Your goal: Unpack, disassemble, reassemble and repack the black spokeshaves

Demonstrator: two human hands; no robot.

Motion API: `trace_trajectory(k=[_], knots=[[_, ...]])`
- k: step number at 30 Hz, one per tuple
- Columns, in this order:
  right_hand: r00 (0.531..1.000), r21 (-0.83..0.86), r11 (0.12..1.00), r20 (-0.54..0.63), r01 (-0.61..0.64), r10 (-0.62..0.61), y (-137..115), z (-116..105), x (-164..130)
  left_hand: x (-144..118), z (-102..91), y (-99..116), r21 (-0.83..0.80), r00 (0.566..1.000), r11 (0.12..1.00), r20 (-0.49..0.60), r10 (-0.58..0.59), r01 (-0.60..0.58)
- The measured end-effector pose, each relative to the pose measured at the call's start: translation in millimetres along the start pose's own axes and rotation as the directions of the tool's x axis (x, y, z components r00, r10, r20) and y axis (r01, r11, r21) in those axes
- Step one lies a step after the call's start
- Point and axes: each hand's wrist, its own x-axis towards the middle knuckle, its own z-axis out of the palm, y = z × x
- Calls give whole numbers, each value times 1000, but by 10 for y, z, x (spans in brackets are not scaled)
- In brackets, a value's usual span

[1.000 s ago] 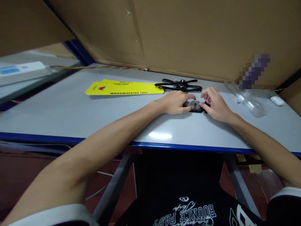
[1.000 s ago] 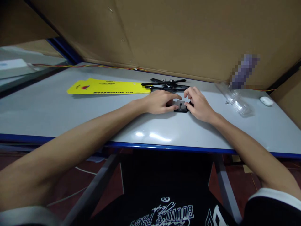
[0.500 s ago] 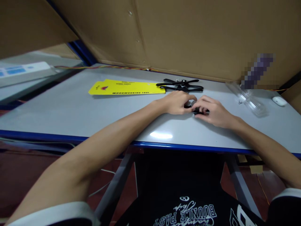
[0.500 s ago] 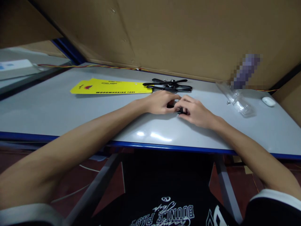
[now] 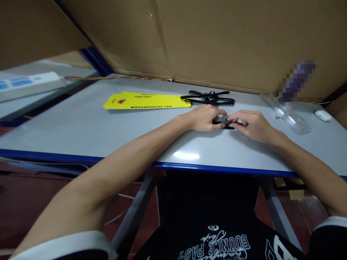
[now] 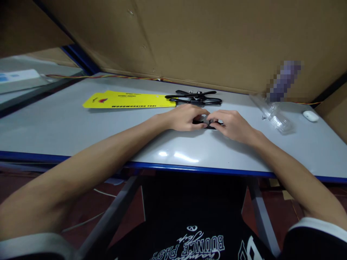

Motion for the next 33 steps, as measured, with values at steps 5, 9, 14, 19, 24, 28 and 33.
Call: trace_trajectory(k=[5, 9, 14, 19, 24, 28, 33], knots=[[992, 27, 999, -117, -37, 40, 60, 85, 5, 3, -6, 4, 0, 1000, 1000, 12, 0, 0], [993, 41, 997, -95, -63, 66, 84, 107, 5, 2, -8, -2, -6, 1000, 1000, 13, -10, 11], [971, 169, 968, -119, -187, 209, 34, 185, 36, 5, 9, -32, -29, 1000, 1000, -4, 4, -4], [955, 151, 961, -151, -232, 255, 38, 230, 60, 6, 6, -29, -19, 1000, 1000, -9, 10, -11], [946, -153, 953, -233, -263, 224, 223, -76, 63, -4, -23, -11, -27, 1000, 1000, 26, 5, -4], [817, -545, 647, -134, -534, 561, 374, -523, 11, -6, -19, -29, -28, 999, 999, 22, 23, -23], [515, -636, 263, -248, -726, 820, 774, -958, -317, 3, -5, -36, -25, 999, 1000, 33, 10, -9]])
